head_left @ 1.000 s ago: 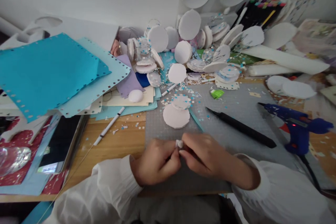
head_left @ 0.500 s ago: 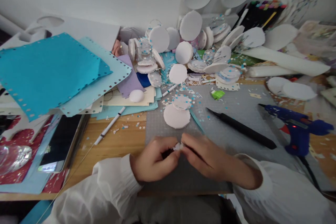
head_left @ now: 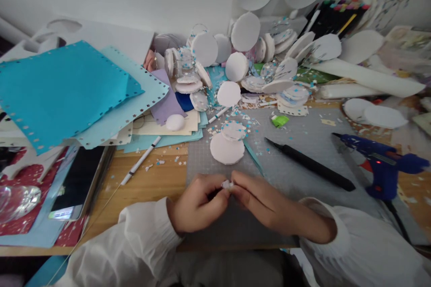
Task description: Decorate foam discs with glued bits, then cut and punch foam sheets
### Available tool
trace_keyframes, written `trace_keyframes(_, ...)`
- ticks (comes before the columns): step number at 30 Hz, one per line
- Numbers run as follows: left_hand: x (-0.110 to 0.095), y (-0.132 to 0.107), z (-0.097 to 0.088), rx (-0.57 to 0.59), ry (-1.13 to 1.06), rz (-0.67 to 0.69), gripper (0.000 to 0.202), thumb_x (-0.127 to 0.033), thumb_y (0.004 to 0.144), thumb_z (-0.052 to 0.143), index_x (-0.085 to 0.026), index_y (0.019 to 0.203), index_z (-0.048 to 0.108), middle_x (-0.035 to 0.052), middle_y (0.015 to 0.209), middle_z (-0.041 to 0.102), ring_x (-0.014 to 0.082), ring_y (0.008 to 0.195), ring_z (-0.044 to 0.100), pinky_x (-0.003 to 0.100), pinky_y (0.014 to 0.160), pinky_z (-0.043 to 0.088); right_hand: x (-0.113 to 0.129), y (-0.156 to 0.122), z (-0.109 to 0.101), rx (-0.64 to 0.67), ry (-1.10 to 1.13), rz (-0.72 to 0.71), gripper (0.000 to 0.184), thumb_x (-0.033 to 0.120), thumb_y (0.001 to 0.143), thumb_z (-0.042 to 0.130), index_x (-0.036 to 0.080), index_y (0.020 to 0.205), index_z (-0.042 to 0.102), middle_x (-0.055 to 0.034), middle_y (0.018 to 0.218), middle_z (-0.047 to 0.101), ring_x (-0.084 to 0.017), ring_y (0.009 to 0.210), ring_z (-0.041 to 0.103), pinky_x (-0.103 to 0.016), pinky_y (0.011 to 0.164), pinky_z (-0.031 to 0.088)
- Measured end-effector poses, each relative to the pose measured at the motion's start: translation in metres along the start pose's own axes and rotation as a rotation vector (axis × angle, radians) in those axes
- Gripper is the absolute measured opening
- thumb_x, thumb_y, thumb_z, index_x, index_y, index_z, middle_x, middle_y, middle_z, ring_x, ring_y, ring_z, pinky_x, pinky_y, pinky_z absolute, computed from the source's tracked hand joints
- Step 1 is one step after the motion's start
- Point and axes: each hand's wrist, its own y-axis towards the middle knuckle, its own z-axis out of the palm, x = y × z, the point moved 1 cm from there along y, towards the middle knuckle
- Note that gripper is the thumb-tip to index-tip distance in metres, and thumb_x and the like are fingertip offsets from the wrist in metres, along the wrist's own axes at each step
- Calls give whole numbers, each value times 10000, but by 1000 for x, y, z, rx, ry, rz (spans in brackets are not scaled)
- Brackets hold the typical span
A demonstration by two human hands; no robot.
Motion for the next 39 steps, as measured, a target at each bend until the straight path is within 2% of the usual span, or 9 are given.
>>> trace_keyframes(3, -1, -1, 0, -2, 5, 9, 280, -209, 914, 382, -174, 637, 409, -43, 560, 383, 81, 516, 355, 201, 501, 298, -2, 0, 0, 26, 19, -15, 284, 375, 1012, 291, 210, 804, 393, 29, 676, 476, -110, 594, 441, -257, 545, 288)
trace_keyframes(8, -1, -2, 0, -30, 73, 43, 323, -191, 902, 391, -191, 591, 301, -63, 534, 270, 72, 486, 267, 214, 470, 230, -1, -2, 1, 8, -135, -66, 231, 361, 998, 315, 213, 841, 398, -1, 717, 532, -133, 619, 474, -260, 542, 279)
trace_keyframes(13, -2, -1, 0, -20, 142, 53, 298, -159, 872, 402, -191, 593, 305, -65, 538, 271, 69, 484, 275, 214, 468, 232, 0, -2, 3, -60, -358, -160, 188, 273, 984, 279, 208, 858, 402, -25, 696, 578, -153, 588, 529, -274, 522, 269)
trace_keyframes(19, 4, -1, 2, -20, 274, 217, 248, -126, 848, 415, -189, 615, 357, -69, 541, 334, 65, 472, 308, 210, 461, 249, -5, 0, 8, -180, -595, -298, 161, 195, 902, 270, 211, 796, 390, -3, 565, 543, -146, 462, 487, -297, 490, 233)
trace_keyframes(22, 9, -2, 3, -6, 456, 275, 234, -140, 857, 414, -194, 630, 396, -57, 530, 401, 86, 473, 357, 239, 467, 262, -7, 0, 9, -173, -645, -259, 140, 188, 865, 292, 203, 792, 410, -2, 548, 548, -142, 442, 474, -300, 490, 225)
trace_keyframes(26, 11, -3, 3, 10, 608, 336, 233, -152, 880, 388, -196, 654, 428, -35, 541, 476, 108, 472, 403, 263, 470, 271, -6, 0, 9, -92, -573, -162, 126, 197, 842, 317, 192, 797, 434, -27, 580, 586, -152, 474, 510, -294, 494, 246)
trace_keyframes(29, 7, -3, 3, 51, 546, 280, 231, -156, 892, 366, -195, 673, 428, -25, 554, 497, 109, 472, 412, 257, 479, 295, -3, 0, 6, -47, -489, -145, 155, 207, 874, 313, 188, 802, 449, -31, 597, 596, -153, 498, 529, -286, 500, 268)
trace_keyframes(34, -4, -2, 0, 117, 211, 132, 280, -176, 941, 331, -171, 700, 473, -5, 607, 520, 97, 542, 461, 210, 536, 373, 1, -4, -3, -75, -377, -213, 236, 206, 951, 285, 185, 827, 485, -30, 638, 603, -147, 565, 543, -271, 536, 318)
trace_keyframes(39, -11, -1, -1, 173, -47, 24, 389, -297, 1000, 320, -127, 754, 569, -12, 602, 491, 76, 526, 449, 179, 524, 379, 5, -6, -9, -1, -159, -241, 254, 172, 964, 297, 190, 832, 514, -2, 690, 599, -116, 626, 557, -236, 600, 379)
